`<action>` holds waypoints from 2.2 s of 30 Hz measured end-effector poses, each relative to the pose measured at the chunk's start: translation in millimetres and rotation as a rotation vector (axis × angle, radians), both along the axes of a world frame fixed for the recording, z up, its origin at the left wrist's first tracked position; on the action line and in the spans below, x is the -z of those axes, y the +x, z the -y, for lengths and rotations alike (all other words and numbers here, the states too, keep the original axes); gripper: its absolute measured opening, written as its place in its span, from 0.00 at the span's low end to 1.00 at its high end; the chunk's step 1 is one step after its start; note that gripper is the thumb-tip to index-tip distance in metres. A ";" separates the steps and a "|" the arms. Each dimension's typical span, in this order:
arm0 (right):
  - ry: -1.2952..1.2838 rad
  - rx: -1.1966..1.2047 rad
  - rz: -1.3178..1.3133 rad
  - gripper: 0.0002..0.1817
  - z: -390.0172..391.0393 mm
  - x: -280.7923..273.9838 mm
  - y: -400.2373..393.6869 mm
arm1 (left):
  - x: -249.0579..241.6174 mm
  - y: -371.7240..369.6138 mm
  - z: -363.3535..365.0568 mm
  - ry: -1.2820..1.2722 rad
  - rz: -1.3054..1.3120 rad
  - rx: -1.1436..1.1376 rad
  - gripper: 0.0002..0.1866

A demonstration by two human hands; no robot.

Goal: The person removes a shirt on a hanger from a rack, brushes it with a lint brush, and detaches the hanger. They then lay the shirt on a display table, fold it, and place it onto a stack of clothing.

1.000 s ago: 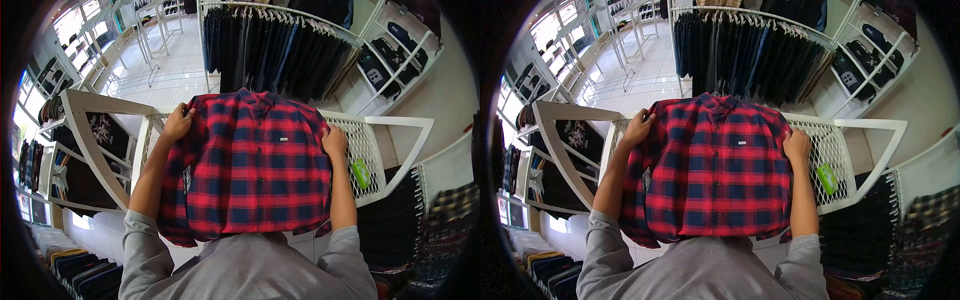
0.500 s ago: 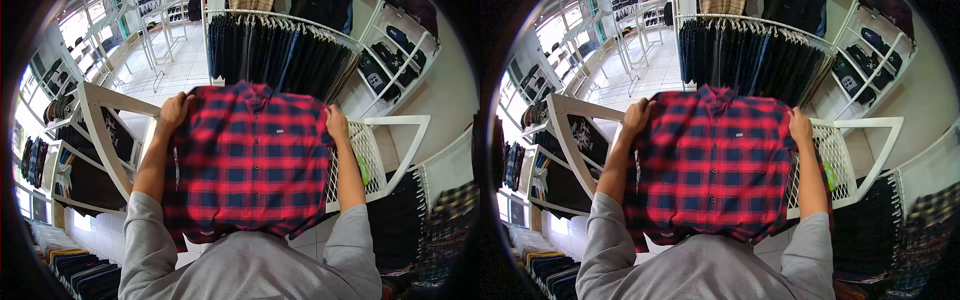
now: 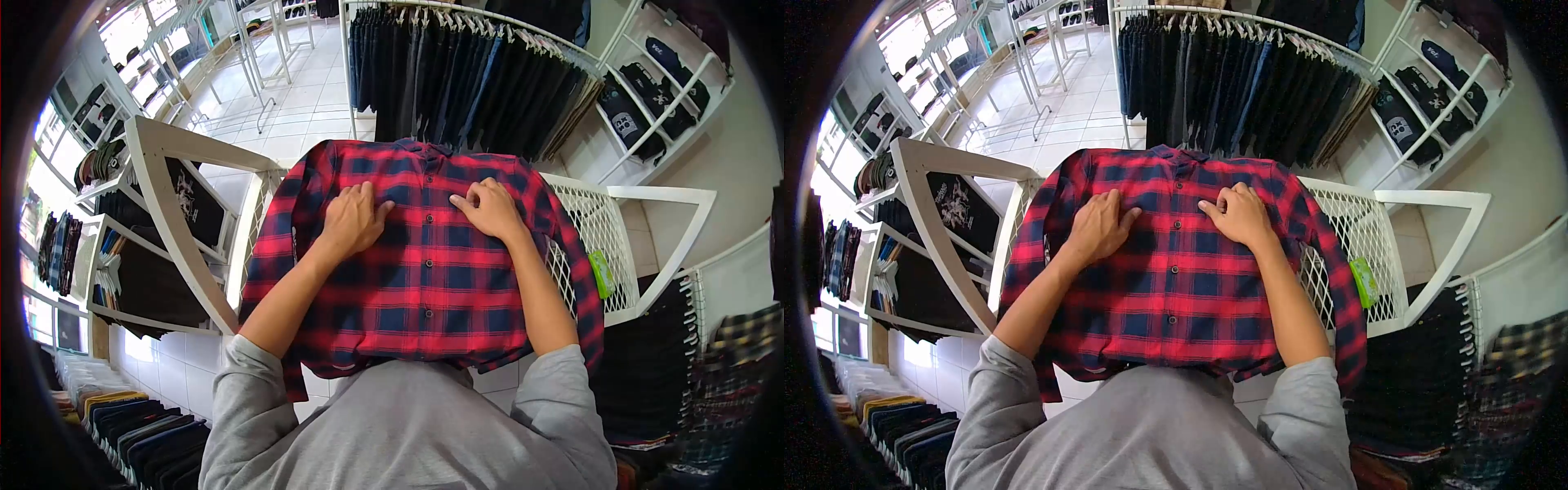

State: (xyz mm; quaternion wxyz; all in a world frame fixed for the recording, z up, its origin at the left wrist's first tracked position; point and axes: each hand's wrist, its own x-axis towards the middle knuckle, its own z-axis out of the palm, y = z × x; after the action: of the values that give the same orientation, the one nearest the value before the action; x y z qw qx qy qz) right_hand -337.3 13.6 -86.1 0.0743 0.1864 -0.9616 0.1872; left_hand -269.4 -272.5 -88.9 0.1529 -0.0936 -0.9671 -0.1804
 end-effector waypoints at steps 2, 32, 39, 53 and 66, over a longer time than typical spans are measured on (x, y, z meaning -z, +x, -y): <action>-0.044 0.015 0.064 0.28 -0.2 2.1 3.8 | 5.5 1.9 2.5 0.038 0.058 -0.057 0.22; -0.163 0.052 0.113 0.24 58.2 14.0 35.7 | 5.7 53.4 -17.9 0.210 0.387 0.090 0.35; -0.074 0.022 0.152 0.29 57.1 18.5 41.8 | 2.4 52.0 -17.7 0.195 0.568 0.103 0.38; -0.042 0.098 0.008 0.29 53.6 16.2 98.3 | 12.2 112.1 -48.8 0.156 0.130 -0.149 0.34; -0.062 -0.019 0.246 0.41 49.6 22.5 90.7 | 16.4 115.8 -53.0 0.119 0.414 -0.126 0.44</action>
State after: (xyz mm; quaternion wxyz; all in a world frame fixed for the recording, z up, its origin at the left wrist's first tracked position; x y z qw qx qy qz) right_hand -246.6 -36.0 -108.6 -0.0401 0.1686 -0.9554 0.2390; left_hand -153.5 -219.5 -105.3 -0.0327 0.0153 -0.9694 -0.2429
